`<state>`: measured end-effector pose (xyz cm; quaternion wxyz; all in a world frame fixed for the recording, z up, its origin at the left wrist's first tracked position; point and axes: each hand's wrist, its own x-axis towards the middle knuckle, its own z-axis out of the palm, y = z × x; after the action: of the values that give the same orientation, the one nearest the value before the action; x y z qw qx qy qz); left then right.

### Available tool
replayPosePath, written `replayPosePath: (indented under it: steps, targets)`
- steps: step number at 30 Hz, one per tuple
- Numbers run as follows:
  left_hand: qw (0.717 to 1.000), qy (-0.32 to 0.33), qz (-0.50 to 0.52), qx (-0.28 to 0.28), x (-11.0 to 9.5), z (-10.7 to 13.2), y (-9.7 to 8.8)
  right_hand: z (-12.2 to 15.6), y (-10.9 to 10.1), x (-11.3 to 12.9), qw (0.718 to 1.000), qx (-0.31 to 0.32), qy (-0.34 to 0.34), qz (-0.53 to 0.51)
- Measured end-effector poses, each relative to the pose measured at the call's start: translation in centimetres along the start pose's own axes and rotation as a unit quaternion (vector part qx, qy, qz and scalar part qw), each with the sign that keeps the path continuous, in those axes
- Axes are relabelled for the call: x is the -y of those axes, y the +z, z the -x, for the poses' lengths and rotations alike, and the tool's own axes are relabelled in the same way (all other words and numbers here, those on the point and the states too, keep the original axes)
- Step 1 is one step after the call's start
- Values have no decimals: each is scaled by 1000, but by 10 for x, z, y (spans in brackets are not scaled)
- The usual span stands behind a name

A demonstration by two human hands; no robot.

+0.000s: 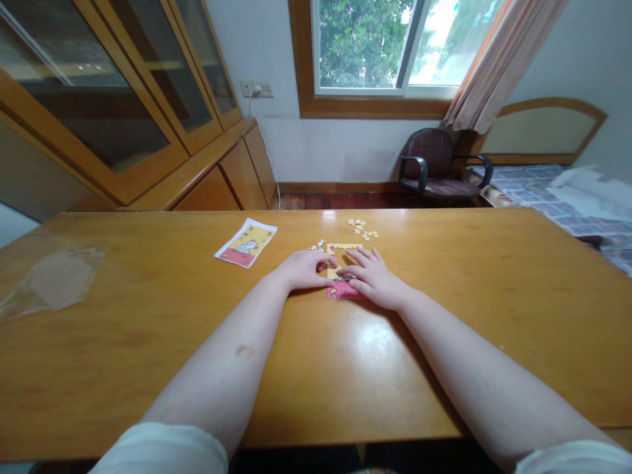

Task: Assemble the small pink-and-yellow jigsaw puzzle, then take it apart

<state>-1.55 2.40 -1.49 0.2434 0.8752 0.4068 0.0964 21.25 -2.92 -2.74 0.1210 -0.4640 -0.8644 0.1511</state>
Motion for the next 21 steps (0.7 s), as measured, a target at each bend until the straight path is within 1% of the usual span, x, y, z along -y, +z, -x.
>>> replayPosePath:
  steps: [5, 12, 19, 21]
  targets:
    - [1000, 1, 0, 2, 0, 1, 0, 0, 0, 0, 1000, -1, 3, 1]
    - [1000, -9, 22, -17, -1, 1, 1, 0, -2, 3, 1000, 0, 4, 1]
    - [1000, -1, 14, -12, -1, 1, 1, 0, -3, 3, 1000, 7, 3, -4]
    - [1000, -2, 13, -11, 0, 1, 1, 0, -3, 3, 1000, 0, 3, -6]
